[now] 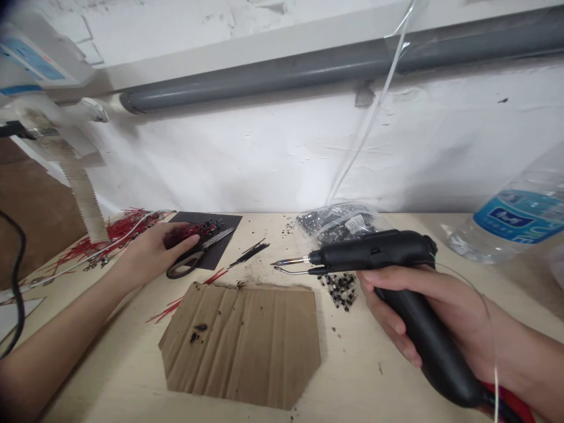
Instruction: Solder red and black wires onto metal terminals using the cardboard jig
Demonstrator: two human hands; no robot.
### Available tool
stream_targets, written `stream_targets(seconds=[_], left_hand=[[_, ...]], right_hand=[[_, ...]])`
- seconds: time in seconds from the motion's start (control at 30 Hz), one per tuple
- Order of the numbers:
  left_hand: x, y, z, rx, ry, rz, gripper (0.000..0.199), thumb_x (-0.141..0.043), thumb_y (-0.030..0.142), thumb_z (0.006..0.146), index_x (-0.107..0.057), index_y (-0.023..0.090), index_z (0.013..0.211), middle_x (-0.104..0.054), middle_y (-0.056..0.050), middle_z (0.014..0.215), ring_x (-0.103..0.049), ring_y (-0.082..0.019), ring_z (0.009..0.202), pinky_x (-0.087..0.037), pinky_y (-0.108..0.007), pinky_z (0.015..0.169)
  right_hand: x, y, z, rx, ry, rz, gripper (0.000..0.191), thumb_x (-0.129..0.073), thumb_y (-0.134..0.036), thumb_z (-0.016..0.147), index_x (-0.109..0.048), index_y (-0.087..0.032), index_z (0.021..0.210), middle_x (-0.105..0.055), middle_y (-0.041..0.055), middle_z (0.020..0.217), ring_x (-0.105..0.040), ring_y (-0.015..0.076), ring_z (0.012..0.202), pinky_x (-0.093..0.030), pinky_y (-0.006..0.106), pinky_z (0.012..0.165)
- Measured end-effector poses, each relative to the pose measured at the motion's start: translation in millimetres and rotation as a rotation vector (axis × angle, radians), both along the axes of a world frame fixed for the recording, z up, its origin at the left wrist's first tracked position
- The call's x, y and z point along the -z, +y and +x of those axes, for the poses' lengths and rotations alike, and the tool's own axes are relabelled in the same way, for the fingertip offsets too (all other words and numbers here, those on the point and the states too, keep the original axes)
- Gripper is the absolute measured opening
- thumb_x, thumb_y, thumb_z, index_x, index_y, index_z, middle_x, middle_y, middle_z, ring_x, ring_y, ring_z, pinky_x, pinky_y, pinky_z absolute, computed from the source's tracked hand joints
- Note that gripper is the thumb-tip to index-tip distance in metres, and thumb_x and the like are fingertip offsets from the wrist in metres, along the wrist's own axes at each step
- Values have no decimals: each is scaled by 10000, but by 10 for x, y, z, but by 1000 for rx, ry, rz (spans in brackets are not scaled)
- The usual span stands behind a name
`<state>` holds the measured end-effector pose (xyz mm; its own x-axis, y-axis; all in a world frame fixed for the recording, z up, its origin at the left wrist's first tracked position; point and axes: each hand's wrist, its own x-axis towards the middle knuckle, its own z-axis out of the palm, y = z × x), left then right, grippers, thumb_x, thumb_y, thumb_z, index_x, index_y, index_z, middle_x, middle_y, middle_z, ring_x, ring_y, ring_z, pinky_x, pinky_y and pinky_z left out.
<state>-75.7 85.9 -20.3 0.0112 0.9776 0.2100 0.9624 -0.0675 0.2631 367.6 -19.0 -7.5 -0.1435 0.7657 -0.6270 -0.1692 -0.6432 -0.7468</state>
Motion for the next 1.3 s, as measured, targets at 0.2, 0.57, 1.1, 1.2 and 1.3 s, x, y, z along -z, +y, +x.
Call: stream_targets(seconds=[0.2, 0.57, 1.1, 1.2, 1.3], left_hand=[[10, 22, -26, 14, 12, 28, 663, -560, 673, 953, -700, 144, 1326, -746, -179, 1289, -695, -387, 1186, -540, -511, 1031], [-147, -146, 110, 42, -20, 222, 432, -575, 492, 1011, -700, 164, 1262, -697, -103, 1332, -635, -298, 1267, -481, -435, 1131], [-103, -1063, 1262, 725, -152, -57, 203, -572, 156, 1038, -752, 251, 1036, -729, -4, 922, -689, -146, 805, -495, -264, 693], [-165, -937, 1516, 875, 93, -14, 180, -564, 82, 1002, -703, 185, 955, -680, -28, 860, -656, -170, 726, -478, -288, 621], [-265, -791, 1814, 920, 354, -20, 205, -599, -9, 908, -679, 161, 989, -693, -57, 914, -667, -204, 734, -490, -302, 594]], right_hand=[[-156, 12, -112, 31, -17, 18, 411, -958, -526, 481, -685, -238, 589, -531, -25, 408, -486, 136, 299, -447, 226, 262], [-151, 61, -60, 155, 38, 53, 340, -943, -459, 531, -721, -228, 647, -527, -17, 455, -485, 134, 333, -434, 234, 295], [-126, 48, 30, 129, 179, 205, 229, -853, -385, 700, -702, -213, 699, -524, -10, 479, -492, 139, 365, -436, 228, 313], [-138, 44, 17, 123, 186, 203, 230, -855, -383, 689, -700, -213, 691, -524, -9, 473, -495, 142, 363, -440, 230, 314], [-132, 42, 12, 127, 195, 211, 218, -843, -376, 709, -698, -212, 699, -528, -8, 481, -491, 141, 370, -440, 233, 321]])
